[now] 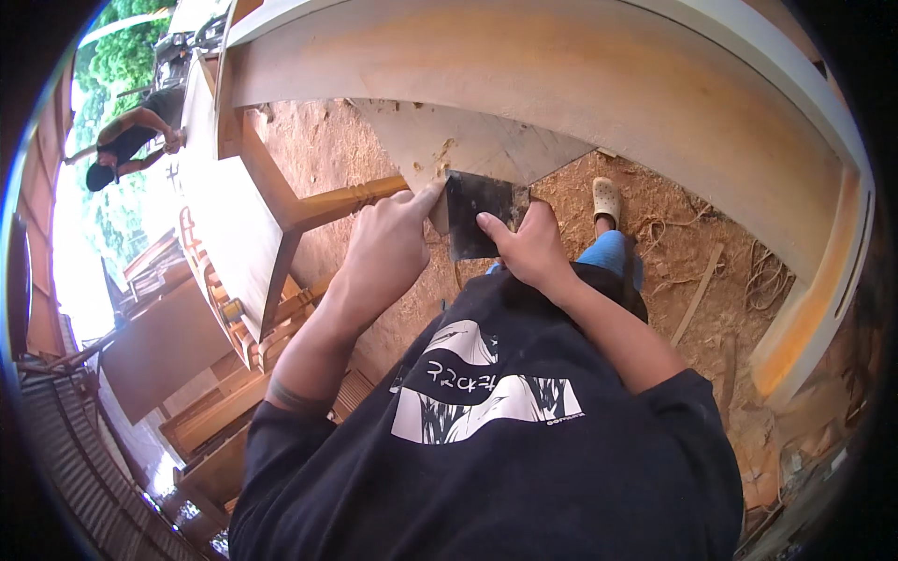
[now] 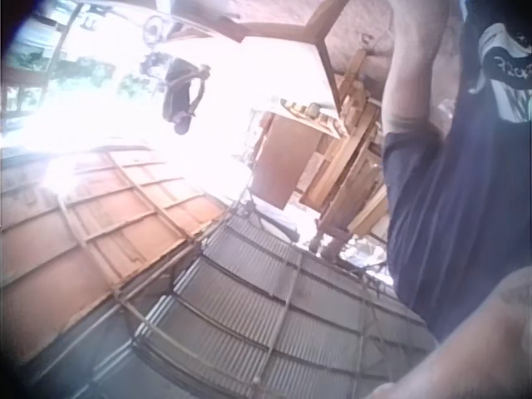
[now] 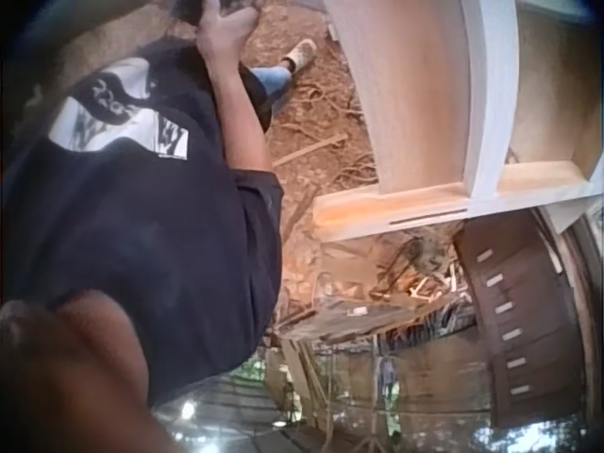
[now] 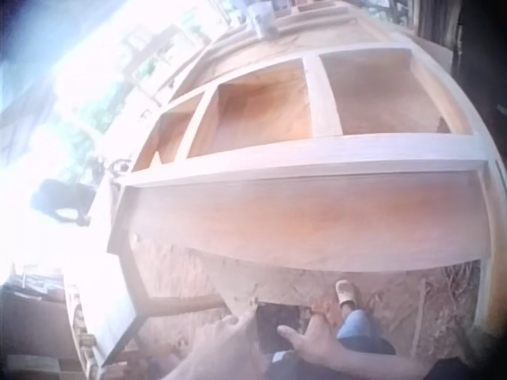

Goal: The person sands the underside of a wooden frame with sandpaper and then applies yellow putty to a large tabletop using a metal scraper.

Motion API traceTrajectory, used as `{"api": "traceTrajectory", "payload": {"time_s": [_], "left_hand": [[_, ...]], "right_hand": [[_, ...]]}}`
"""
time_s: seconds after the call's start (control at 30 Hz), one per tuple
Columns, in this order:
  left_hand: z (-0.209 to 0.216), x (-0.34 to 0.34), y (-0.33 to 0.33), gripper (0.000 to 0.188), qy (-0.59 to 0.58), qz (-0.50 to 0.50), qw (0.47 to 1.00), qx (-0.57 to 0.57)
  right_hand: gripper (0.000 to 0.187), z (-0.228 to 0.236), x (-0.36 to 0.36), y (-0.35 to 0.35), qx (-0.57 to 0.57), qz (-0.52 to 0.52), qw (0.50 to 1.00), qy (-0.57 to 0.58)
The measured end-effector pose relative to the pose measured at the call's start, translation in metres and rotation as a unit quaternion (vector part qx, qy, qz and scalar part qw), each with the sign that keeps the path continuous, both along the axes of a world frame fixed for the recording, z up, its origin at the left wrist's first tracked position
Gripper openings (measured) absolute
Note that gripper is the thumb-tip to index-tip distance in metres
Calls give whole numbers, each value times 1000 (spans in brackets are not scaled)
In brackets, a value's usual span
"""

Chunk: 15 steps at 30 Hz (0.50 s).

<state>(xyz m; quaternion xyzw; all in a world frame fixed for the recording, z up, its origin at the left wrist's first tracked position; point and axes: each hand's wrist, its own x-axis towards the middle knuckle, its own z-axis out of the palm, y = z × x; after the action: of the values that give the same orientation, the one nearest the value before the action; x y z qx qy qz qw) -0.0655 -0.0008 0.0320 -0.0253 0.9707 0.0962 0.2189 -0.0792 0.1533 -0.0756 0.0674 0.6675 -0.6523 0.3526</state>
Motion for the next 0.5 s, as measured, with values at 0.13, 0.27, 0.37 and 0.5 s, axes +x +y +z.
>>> {"api": "traceTrajectory", "payload": {"time_s": [0.13, 0.27, 0.37, 0.5], "left_hand": [[-2, 12, 0, 47, 7, -45, 998, -35], [4, -7, -6, 44, 30, 4, 999, 21], [13, -7, -17, 43, 25, 83, 992, 92], [30, 20, -19, 44, 101, 192, 964, 155]], "right_hand": [[27, 3, 2, -4, -35, -47, 998, 12], [35, -6, 6, -1, 12, 6, 998, 62], [39, -20, 11, -2, -54, -85, 995, -5], [42, -8, 17, 12, -113, -112, 982, -106]]}}
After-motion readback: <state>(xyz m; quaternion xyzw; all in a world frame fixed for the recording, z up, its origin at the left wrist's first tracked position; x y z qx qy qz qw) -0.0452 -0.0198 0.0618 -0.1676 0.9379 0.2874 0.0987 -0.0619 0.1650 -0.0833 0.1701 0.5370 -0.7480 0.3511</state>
